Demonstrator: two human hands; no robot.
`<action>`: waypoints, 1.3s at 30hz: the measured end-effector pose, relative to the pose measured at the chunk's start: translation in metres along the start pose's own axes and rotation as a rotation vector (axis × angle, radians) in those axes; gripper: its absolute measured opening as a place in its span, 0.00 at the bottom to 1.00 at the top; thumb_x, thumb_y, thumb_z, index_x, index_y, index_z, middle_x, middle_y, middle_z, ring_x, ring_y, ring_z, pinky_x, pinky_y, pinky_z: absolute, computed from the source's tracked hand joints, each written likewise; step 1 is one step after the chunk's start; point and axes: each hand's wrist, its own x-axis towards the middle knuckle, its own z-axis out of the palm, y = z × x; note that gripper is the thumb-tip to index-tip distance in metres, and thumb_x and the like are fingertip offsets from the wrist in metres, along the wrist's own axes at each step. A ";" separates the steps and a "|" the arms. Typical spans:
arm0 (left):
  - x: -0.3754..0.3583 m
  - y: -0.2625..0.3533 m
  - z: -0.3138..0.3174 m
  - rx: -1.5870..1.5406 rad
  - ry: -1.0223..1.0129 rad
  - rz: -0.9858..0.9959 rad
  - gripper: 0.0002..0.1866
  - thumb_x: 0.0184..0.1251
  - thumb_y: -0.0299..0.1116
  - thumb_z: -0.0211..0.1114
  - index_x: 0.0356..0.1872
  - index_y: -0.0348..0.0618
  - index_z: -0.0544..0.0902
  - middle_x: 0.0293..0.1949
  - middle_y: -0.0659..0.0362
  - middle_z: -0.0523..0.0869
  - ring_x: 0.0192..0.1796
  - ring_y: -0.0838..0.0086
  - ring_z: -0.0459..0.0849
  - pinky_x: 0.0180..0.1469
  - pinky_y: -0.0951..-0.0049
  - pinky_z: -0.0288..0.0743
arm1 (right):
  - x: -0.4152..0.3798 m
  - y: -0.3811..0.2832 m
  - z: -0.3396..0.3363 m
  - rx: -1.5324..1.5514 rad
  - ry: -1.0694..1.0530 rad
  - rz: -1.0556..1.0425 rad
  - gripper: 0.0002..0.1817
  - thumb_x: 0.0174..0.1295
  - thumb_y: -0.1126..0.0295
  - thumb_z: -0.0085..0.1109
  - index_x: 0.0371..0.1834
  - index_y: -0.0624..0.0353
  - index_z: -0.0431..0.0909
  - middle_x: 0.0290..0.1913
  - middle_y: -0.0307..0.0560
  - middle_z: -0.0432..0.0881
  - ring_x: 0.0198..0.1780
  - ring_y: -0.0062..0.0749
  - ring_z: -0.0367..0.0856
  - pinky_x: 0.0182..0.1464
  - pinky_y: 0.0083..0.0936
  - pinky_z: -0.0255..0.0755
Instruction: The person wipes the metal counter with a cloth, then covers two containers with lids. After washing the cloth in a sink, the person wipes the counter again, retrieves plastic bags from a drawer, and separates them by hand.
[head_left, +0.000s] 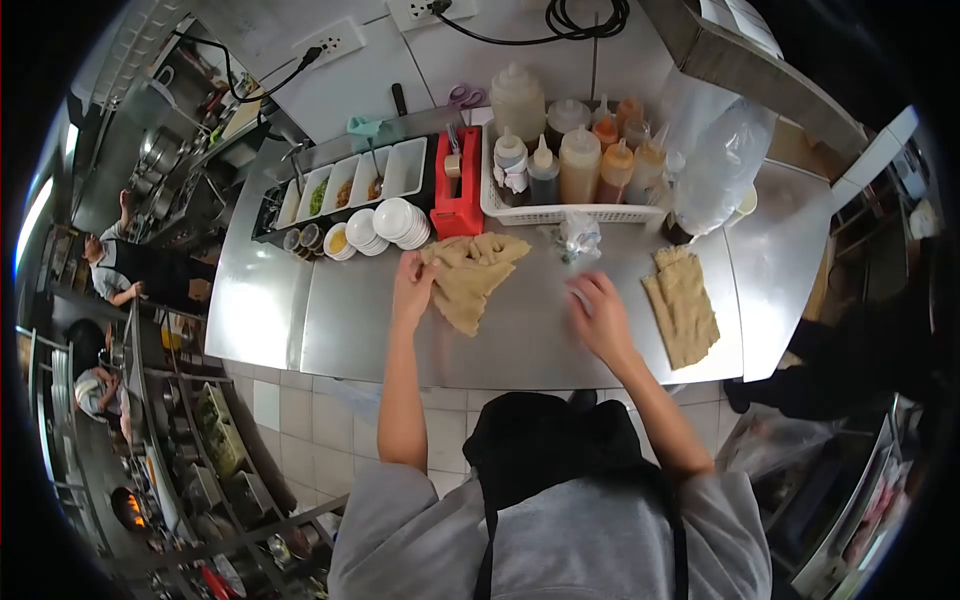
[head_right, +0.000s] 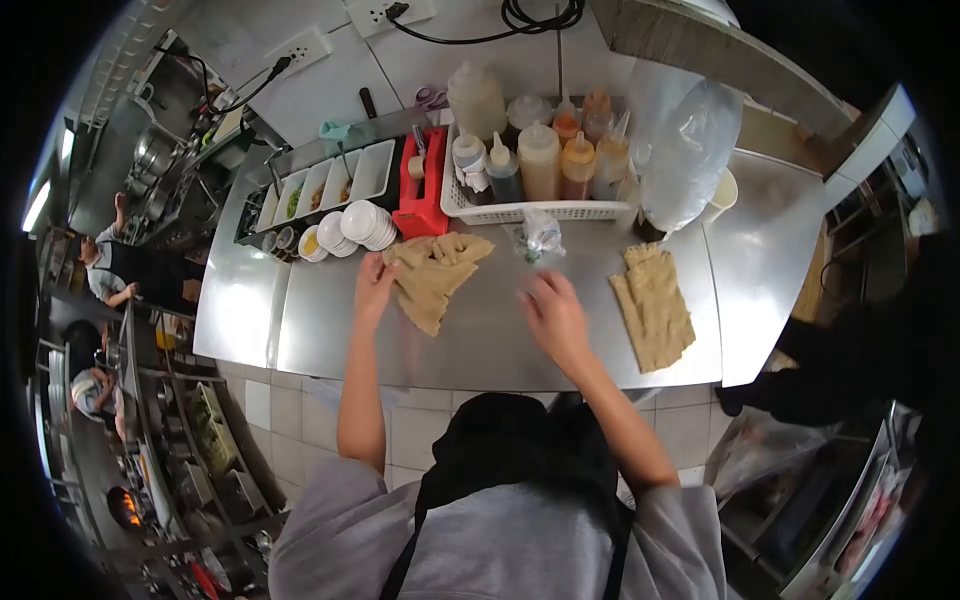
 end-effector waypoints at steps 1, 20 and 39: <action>-0.007 0.014 -0.004 0.005 -0.014 0.000 0.14 0.63 0.34 0.60 0.46 0.43 0.68 0.42 0.61 0.78 0.46 0.75 0.75 0.48 0.69 0.67 | 0.021 -0.016 0.018 0.105 -0.021 0.001 0.16 0.54 0.69 0.61 0.46 0.59 0.76 0.53 0.53 0.72 0.57 0.52 0.67 0.56 0.36 0.64; -0.030 0.115 -0.103 0.251 -0.443 -0.042 0.17 0.66 0.41 0.57 0.45 0.37 0.75 0.40 0.56 0.82 0.42 0.76 0.79 0.47 0.75 0.72 | 0.091 -0.149 0.052 1.169 -0.713 0.468 0.09 0.67 0.62 0.50 0.41 0.53 0.75 0.33 0.28 0.74 0.36 0.10 0.71 0.39 0.12 0.66; -0.018 0.144 -0.089 -0.365 -0.160 0.097 0.13 0.68 0.36 0.56 0.44 0.36 0.78 0.36 0.64 0.82 0.35 0.85 0.78 0.40 0.81 0.72 | 0.119 -0.153 0.001 1.070 -0.275 0.388 0.08 0.66 0.64 0.47 0.35 0.54 0.74 0.29 0.32 0.76 0.26 0.19 0.74 0.30 0.18 0.67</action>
